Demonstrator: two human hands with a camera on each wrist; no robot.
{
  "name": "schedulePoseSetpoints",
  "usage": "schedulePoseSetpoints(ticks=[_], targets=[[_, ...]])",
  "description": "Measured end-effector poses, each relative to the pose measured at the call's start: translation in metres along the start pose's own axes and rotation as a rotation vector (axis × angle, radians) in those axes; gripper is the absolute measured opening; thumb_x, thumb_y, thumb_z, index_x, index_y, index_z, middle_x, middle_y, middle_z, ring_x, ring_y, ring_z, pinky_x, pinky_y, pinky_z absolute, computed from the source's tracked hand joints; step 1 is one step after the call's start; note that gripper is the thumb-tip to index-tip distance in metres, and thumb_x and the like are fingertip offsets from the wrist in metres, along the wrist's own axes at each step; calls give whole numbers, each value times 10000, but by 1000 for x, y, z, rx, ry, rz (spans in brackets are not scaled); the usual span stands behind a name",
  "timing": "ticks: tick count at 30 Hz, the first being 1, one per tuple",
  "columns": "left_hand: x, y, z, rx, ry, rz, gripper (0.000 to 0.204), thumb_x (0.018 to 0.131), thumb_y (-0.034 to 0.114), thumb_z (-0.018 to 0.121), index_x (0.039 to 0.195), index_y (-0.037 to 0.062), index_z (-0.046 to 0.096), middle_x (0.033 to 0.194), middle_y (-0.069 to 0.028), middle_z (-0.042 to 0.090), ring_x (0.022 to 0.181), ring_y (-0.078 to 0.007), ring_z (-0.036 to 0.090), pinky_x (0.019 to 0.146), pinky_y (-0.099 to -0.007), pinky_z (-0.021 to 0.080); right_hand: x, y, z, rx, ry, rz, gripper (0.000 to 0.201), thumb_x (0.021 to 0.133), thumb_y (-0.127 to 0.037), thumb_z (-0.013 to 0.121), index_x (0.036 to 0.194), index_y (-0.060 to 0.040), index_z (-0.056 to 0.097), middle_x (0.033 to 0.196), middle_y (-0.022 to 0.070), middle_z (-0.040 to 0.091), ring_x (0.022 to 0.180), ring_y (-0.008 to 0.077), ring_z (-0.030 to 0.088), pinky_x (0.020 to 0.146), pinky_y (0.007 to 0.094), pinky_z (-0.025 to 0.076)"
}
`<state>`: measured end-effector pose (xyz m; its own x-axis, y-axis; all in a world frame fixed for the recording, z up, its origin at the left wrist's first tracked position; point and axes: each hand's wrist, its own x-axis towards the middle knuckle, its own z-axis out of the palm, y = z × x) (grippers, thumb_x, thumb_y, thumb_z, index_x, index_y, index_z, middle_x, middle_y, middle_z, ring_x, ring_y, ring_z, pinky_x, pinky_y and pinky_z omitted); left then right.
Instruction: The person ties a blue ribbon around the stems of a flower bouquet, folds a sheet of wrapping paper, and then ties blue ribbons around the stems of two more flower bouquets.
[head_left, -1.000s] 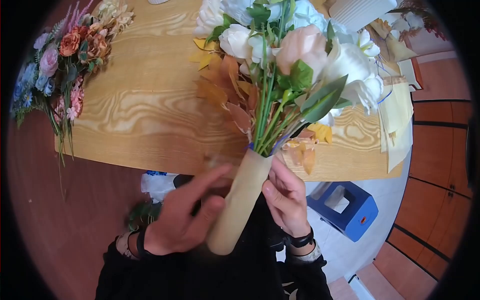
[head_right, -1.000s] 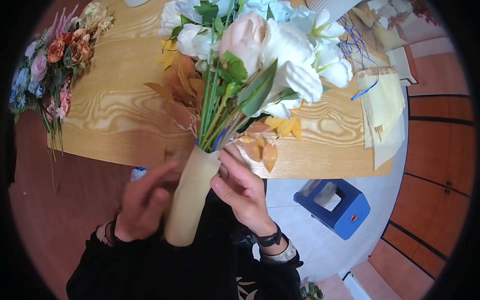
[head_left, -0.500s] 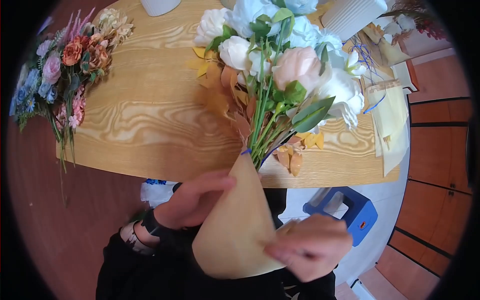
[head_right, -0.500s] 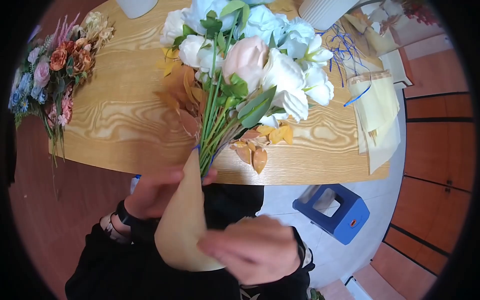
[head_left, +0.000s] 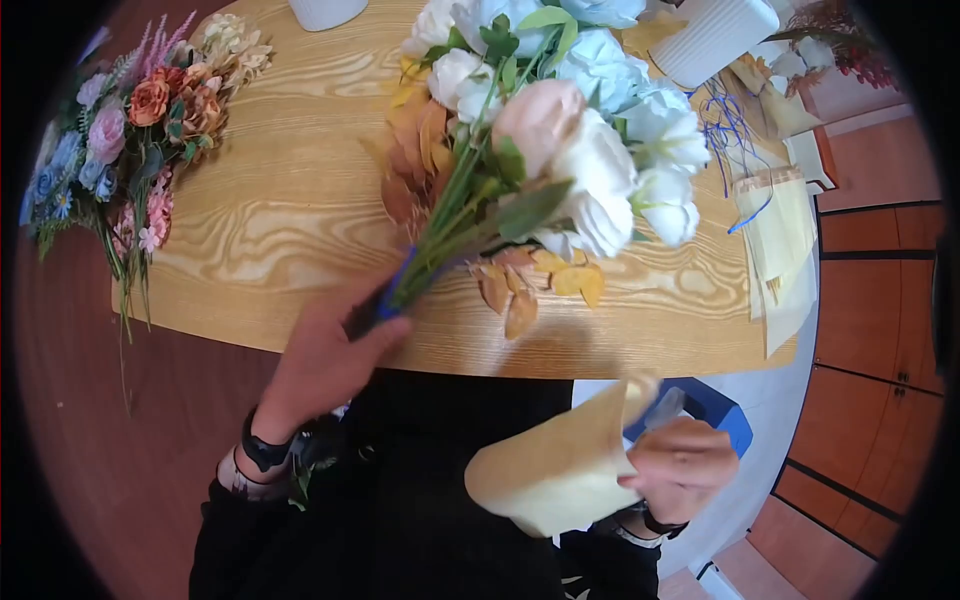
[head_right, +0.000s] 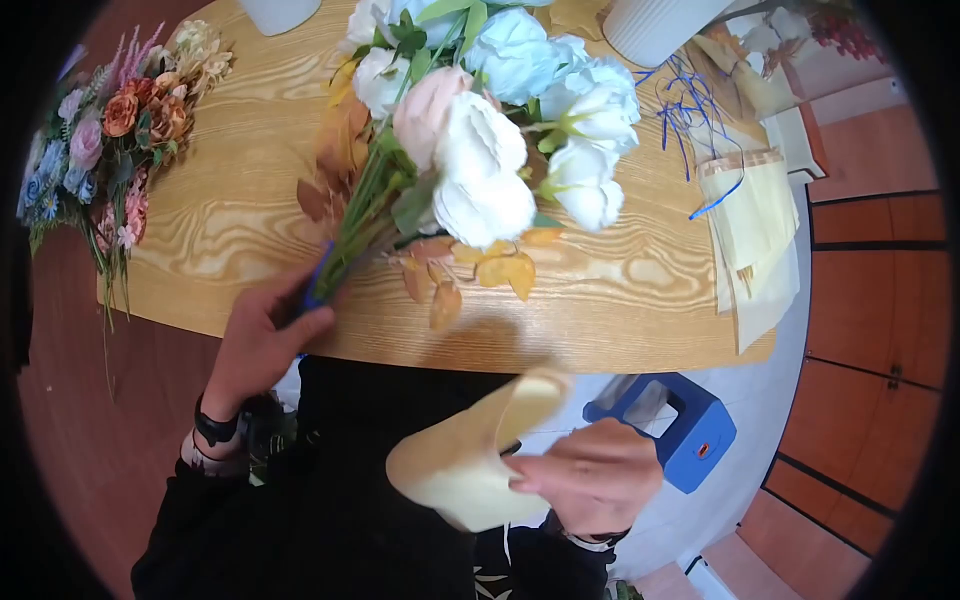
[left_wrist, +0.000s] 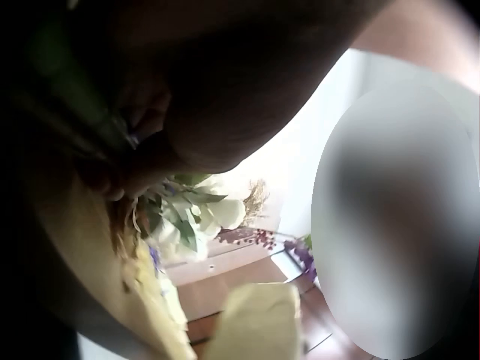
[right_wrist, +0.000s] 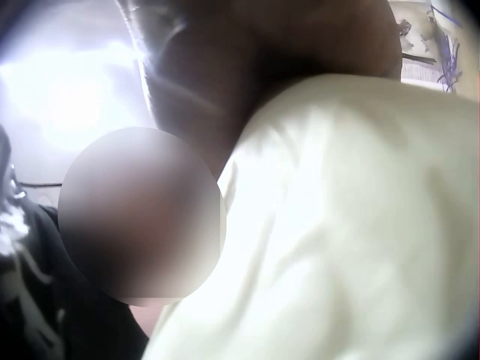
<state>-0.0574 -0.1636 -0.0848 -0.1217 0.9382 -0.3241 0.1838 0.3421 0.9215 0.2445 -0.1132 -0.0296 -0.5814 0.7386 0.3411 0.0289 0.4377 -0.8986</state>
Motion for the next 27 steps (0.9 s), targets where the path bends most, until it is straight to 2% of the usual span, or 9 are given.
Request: schedulePoseSetpoints(ticks=[4,6,8,9,11,14,18,20,27], targets=[[3,23,-7,243,254,497,411,821,24,606,1225,3,536,1116,-117,604,1045,-242,563,925,-341,419,3,5,5,113,50,-16,175,624,66,645,792,49,690,543,110,612,398,138,552,369,221,386],[-9,38,2,-38,91,482,463,801,85,665,1231,-15,525,1138,-122,594,1085,-255,542,954,-352,399,15,14,5,219,-93,-77,200,656,85,638,851,66,676,566,113,605,420,150,564,375,229,390],[-13,55,23,-449,-312,348,540,748,83,744,1226,-16,515,1242,-168,509,1173,-248,475,1023,-359,337,26,22,9,434,-399,-214,252,720,122,624,970,101,648,611,120,593,464,174,589,387,246,397],[-11,54,31,-449,-306,347,540,748,83,744,1226,-16,515,1242,-168,509,1173,-248,475,1023,-359,337,25,23,14,457,-427,-153,265,760,95,638,1025,105,630,620,125,573,471,192,583,385,266,378],[-3,46,40,-618,-663,63,572,659,100,822,1162,-5,571,1122,-151,574,1071,-225,542,944,-339,410,27,20,25,465,-307,-55,177,728,21,699,893,78,667,568,101,588,401,158,538,352,264,332],[0,40,21,-202,-848,-153,518,594,69,852,1049,-11,620,961,-113,621,901,-186,601,787,-301,476,20,19,10,326,-310,107,178,699,-26,751,851,44,691,560,81,590,391,144,521,356,254,320],[-18,29,2,-176,-427,-242,318,592,24,835,824,16,619,831,-79,623,743,-142,598,643,-262,467,2,33,-2,361,-428,406,235,672,-57,804,865,14,691,594,71,582,435,137,513,404,260,326],[-22,20,3,-325,-246,4,315,591,-19,809,716,52,528,819,-74,609,725,-119,573,625,-246,440,-2,44,1,343,-526,438,202,672,-56,810,812,16,683,611,77,602,462,126,521,427,254,344],[-22,28,-9,-383,-164,-72,284,622,1,811,807,28,597,860,-14,607,779,-102,579,665,-233,448,-12,40,5,208,-23,759,197,726,-35,766,909,13,711,780,113,700,670,104,640,606,213,495]])
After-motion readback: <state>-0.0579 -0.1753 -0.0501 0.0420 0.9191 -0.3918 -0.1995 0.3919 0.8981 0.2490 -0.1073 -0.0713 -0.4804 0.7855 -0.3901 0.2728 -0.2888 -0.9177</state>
